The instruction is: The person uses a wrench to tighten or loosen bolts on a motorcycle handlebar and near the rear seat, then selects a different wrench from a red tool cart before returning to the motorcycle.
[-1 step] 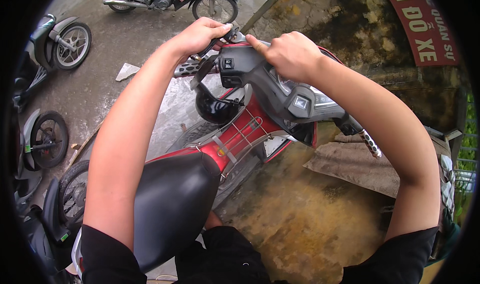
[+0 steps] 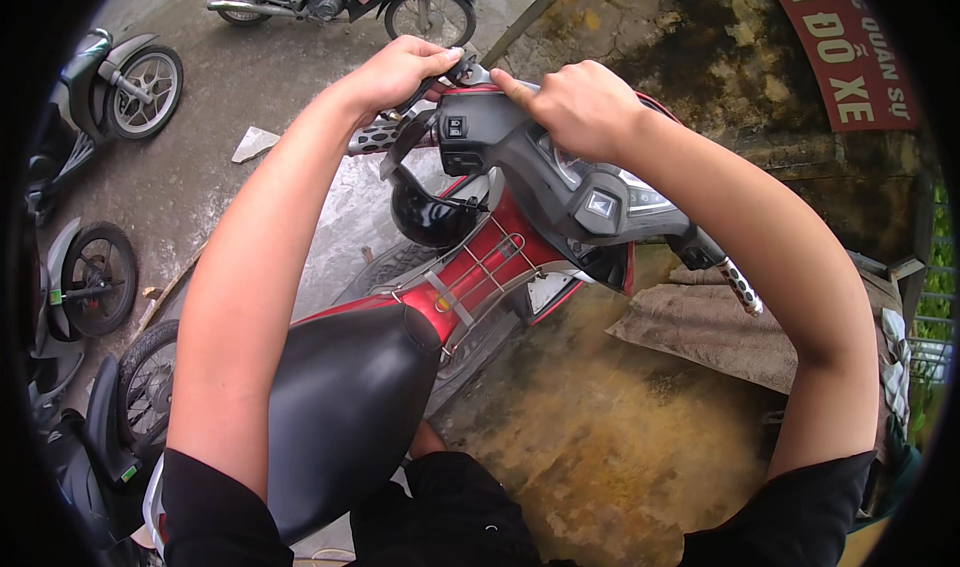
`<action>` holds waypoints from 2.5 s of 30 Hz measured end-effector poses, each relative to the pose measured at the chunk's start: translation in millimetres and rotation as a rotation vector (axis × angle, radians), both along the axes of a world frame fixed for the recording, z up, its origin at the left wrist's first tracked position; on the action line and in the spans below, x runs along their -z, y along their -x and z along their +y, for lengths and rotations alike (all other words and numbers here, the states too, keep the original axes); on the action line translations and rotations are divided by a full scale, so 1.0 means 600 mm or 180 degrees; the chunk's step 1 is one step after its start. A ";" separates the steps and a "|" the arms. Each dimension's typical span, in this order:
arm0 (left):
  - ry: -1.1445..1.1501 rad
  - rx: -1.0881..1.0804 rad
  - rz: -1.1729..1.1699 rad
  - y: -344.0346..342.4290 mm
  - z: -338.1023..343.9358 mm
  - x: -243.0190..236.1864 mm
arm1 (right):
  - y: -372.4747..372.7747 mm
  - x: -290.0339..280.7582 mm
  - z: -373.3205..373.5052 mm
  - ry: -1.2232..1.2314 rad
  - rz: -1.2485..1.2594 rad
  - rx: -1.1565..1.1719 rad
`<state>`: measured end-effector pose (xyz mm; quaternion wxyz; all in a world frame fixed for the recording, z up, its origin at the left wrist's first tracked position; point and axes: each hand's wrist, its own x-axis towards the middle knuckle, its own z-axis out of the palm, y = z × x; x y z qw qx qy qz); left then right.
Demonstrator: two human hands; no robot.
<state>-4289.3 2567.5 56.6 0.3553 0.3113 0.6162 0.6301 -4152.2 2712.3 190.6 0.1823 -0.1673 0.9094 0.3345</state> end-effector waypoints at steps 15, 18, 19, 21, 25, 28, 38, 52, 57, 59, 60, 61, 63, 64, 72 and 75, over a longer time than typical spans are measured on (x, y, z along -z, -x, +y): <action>-0.0067 -0.0053 0.0041 0.009 0.008 0.010 | 0.092 -0.016 0.121 0.2123 -0.0325 -0.0255; -0.0140 -0.0201 -0.0006 0.002 0.000 0.007 | 0.124 -0.030 0.126 0.2658 -0.1005 0.1592; -0.0239 -0.0245 -0.0024 0.003 0.000 0.006 | 0.134 -0.035 0.130 0.2711 -0.1243 0.2016; -0.0015 -0.0109 0.0128 0.006 -0.006 0.002 | 0.144 -0.031 0.136 0.2644 -0.1147 0.2000; 0.0210 0.0029 0.0109 -0.003 -0.009 -0.016 | 0.156 -0.001 0.147 0.2465 -0.0655 0.1536; 0.0174 -0.0042 0.0063 -0.008 -0.015 -0.020 | 0.148 0.016 0.140 0.2411 -0.0382 0.1041; 0.0272 -0.0092 -0.0159 -0.010 -0.013 -0.030 | 0.159 0.041 0.151 0.2759 -0.0716 0.0853; 0.0178 -0.0256 0.0166 -0.023 -0.024 -0.016 | 0.193 0.062 0.136 0.2925 -0.1264 0.1118; 0.0425 -0.0178 0.0240 -0.024 -0.026 -0.022 | 0.184 0.065 0.140 0.2771 -0.1544 0.1698; 0.0435 -0.0152 0.0197 -0.019 -0.031 -0.016 | 0.180 0.061 0.130 0.2728 -0.1528 0.1533; 0.0463 -0.0124 0.0198 -0.019 -0.033 -0.014 | 0.178 0.059 0.124 0.2681 -0.1488 0.1418; 0.0498 -0.0126 0.0185 -0.019 -0.037 -0.011 | 0.180 0.059 0.115 0.2630 -0.1471 0.1276; 0.0334 -0.0204 -0.0005 -0.029 -0.030 -0.017 | 0.163 0.041 0.103 0.2571 -0.1404 0.1433; 0.0391 -0.0212 0.0074 -0.027 -0.027 -0.017 | 0.155 0.030 0.093 0.2532 -0.1452 0.1545; 0.0380 -0.0284 -0.0016 -0.015 0.002 -0.010 | 0.156 -0.015 0.039 0.1816 -0.1044 0.1191; 0.0625 -0.0407 0.0400 0.009 -0.009 0.003 | 0.157 -0.018 0.017 0.1694 -0.0748 0.1272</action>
